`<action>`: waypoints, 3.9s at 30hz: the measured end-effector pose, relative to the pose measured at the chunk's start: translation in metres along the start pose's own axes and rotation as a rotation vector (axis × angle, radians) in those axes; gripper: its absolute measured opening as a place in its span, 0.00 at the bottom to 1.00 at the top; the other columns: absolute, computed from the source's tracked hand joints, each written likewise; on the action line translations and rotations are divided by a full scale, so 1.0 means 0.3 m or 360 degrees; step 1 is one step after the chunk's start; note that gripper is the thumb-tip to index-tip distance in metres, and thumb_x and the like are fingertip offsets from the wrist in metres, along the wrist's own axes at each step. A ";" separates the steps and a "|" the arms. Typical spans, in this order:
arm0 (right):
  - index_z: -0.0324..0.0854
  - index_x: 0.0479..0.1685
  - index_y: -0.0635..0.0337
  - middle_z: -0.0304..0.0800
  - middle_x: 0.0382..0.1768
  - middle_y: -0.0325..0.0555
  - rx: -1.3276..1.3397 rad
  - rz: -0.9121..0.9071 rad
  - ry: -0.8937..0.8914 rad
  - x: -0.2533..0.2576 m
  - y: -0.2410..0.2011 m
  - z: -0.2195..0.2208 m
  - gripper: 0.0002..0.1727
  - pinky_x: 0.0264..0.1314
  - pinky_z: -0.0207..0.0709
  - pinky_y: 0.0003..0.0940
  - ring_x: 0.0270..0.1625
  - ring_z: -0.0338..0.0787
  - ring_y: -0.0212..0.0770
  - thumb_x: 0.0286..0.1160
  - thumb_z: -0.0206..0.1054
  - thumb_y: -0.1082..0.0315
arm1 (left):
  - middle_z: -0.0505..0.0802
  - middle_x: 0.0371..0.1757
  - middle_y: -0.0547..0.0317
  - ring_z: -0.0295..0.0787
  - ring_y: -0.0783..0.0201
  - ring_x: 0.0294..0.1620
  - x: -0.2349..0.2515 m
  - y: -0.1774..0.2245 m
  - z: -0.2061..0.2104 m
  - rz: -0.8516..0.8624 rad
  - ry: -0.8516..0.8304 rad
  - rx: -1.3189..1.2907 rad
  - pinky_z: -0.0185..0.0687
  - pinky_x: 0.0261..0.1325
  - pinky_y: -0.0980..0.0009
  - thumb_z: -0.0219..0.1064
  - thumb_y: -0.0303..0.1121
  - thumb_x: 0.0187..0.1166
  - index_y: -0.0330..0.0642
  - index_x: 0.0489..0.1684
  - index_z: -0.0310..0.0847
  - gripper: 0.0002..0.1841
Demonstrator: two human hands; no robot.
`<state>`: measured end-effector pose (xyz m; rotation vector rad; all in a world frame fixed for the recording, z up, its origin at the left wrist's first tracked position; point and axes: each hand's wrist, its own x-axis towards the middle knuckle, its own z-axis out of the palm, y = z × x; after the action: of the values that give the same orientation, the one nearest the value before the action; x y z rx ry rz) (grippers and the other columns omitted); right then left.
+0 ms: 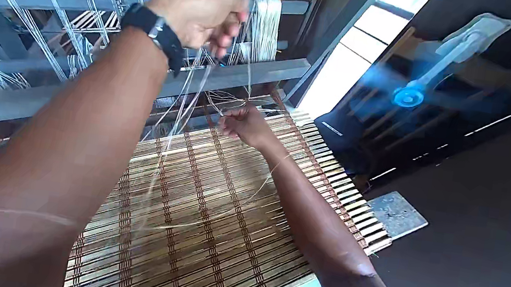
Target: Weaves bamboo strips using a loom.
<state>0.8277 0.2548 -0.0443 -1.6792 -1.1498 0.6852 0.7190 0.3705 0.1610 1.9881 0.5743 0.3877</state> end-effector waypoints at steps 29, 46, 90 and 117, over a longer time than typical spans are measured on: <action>0.89 0.54 0.57 0.92 0.36 0.41 0.0327 0.0636 0.0372 0.419 0.059 0.144 0.14 0.22 0.70 0.28 0.21 0.78 0.30 0.86 0.61 0.62 | 0.94 0.36 0.46 0.92 0.63 0.23 0.144 -0.689 0.146 -0.0739 0.0200 -0.0222 0.90 0.30 0.69 0.53 0.30 0.89 0.33 0.69 0.77 0.17; 0.82 0.61 0.54 0.81 0.28 0.37 0.0425 0.0642 0.0146 0.422 0.079 0.143 0.14 0.17 0.62 0.23 0.18 0.70 0.28 0.91 0.56 0.59 | 0.95 0.43 0.43 0.96 0.57 0.30 0.171 -0.709 0.199 -0.0691 0.0282 0.0055 0.96 0.35 0.61 0.62 0.25 0.82 0.36 0.62 0.81 0.14; 0.70 0.65 0.57 0.90 0.40 0.48 0.1370 0.0788 0.0372 0.252 0.054 -0.054 0.15 0.26 0.79 0.24 0.25 0.86 0.33 0.90 0.52 0.59 | 0.95 0.38 0.46 0.91 0.59 0.21 0.071 -0.653 0.178 -0.0462 0.0754 -0.0217 0.86 0.23 0.65 0.61 0.32 0.85 0.34 0.61 0.78 0.14; 0.91 0.55 0.62 0.94 0.50 0.55 -0.0671 -0.0545 0.0459 0.170 0.018 0.257 0.13 0.62 0.83 0.57 0.52 0.93 0.54 0.85 0.63 0.69 | 0.81 0.23 0.73 0.65 0.81 0.12 -0.240 -0.439 -0.361 -0.0103 0.0404 -0.1134 0.63 0.15 0.86 0.51 0.47 0.93 0.54 0.35 0.75 0.15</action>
<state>0.7858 0.3311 -0.0760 -1.7857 -1.3871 -0.0204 0.5747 0.4633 0.0916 1.2426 0.5564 0.7001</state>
